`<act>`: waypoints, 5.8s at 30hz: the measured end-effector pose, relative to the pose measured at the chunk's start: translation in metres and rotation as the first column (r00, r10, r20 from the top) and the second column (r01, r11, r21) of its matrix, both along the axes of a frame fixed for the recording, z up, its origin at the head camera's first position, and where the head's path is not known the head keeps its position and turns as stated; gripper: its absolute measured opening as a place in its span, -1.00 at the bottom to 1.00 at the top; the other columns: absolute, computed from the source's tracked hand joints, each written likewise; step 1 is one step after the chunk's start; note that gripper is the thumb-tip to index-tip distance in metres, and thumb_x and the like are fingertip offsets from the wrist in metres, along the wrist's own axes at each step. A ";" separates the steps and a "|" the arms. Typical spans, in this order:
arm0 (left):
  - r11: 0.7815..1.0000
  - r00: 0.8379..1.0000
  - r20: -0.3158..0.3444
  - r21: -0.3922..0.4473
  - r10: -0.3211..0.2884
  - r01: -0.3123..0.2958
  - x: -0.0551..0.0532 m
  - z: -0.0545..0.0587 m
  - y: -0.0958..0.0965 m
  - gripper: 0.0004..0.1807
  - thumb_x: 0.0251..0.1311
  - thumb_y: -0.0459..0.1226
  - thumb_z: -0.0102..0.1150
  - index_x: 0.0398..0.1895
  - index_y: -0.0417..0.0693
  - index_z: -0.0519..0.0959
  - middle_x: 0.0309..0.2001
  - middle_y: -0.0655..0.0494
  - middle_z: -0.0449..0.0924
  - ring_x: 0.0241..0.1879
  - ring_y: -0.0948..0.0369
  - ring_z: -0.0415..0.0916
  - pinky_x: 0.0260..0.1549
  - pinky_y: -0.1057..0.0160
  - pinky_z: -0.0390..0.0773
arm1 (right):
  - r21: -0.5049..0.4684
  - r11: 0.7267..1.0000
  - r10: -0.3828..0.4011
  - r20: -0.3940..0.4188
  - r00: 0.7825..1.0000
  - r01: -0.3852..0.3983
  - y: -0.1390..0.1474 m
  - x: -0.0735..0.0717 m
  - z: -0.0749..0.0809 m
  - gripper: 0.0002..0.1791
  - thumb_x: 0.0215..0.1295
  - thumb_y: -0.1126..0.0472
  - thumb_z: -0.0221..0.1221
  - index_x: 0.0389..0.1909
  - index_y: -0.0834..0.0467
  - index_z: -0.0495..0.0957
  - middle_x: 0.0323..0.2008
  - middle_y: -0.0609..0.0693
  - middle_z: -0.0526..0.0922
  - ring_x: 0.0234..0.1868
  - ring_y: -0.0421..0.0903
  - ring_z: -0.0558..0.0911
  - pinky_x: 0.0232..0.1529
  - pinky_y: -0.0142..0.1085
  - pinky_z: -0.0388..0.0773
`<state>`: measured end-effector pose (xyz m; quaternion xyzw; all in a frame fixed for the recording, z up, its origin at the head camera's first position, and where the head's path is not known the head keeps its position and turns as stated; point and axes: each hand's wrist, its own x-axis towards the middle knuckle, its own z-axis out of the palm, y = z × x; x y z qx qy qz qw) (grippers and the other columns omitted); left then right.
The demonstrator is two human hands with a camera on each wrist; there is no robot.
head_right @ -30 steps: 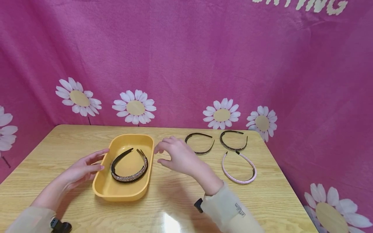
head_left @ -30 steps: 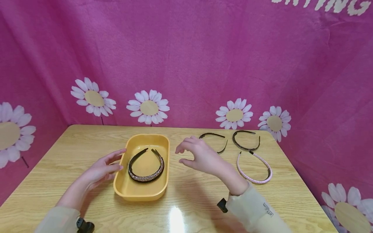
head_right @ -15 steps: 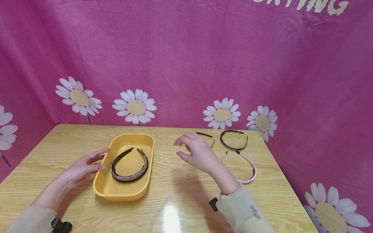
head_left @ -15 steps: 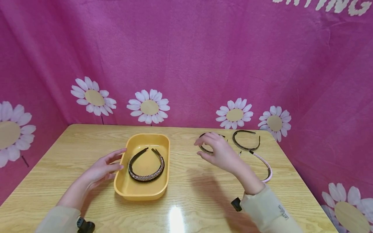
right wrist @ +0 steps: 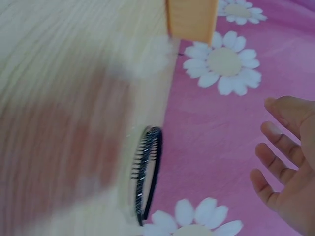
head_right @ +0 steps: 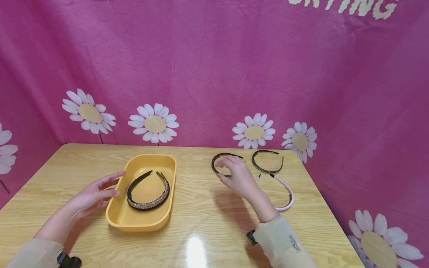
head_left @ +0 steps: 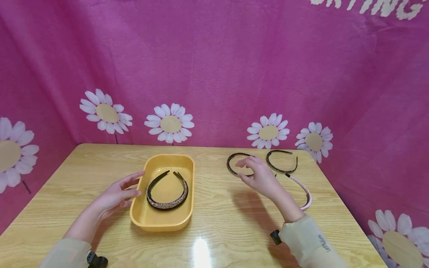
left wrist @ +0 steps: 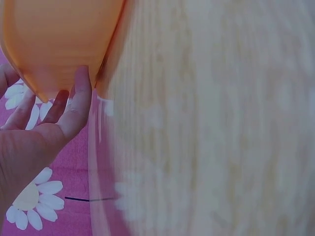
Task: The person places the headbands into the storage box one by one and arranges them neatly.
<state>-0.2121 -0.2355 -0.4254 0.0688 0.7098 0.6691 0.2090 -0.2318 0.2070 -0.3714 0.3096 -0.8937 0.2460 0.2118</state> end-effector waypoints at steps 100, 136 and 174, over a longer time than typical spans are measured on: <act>1.000 1.000 0.023 -0.006 0.008 -0.008 -0.002 0.000 0.001 -0.19 0.25 -0.37 0.10 0.49 -0.07 -0.08 0.43 -0.31 -0.16 0.18 0.01 0.34 -0.01 -0.04 0.56 | 0.205 0.972 -0.164 0.264 0.950 0.111 0.006 -0.059 -0.051 -0.85 0.15 0.27 0.29 -0.25 0.15 0.58 -0.39 -0.01 0.57 -0.38 -0.12 0.51 -0.33 -0.25 0.52; 1.000 1.000 0.013 0.007 -0.008 0.008 -0.001 0.001 0.000 -0.19 0.26 -0.38 0.07 0.49 -0.10 -0.11 0.43 -0.34 -0.17 0.19 0.03 0.34 -0.01 -0.02 0.56 | 0.157 0.988 -0.041 0.165 0.985 0.015 0.012 -0.050 -0.005 -0.80 0.09 0.48 0.23 -0.26 0.20 0.57 -0.43 0.01 0.54 -0.42 -0.11 0.48 -0.41 -0.30 0.47; 1.000 1.000 0.018 0.004 0.004 -0.004 0.000 0.004 0.001 -0.20 0.26 -0.38 0.07 0.49 -0.11 -0.09 0.42 -0.33 -0.17 0.15 0.07 0.37 -0.01 -0.01 0.57 | 0.105 0.985 0.147 -0.092 0.985 -0.137 -0.019 -0.010 0.049 -0.73 0.07 0.48 0.27 -0.23 0.13 0.59 -0.31 -0.05 0.58 -0.24 -0.12 0.52 -0.19 -0.27 0.52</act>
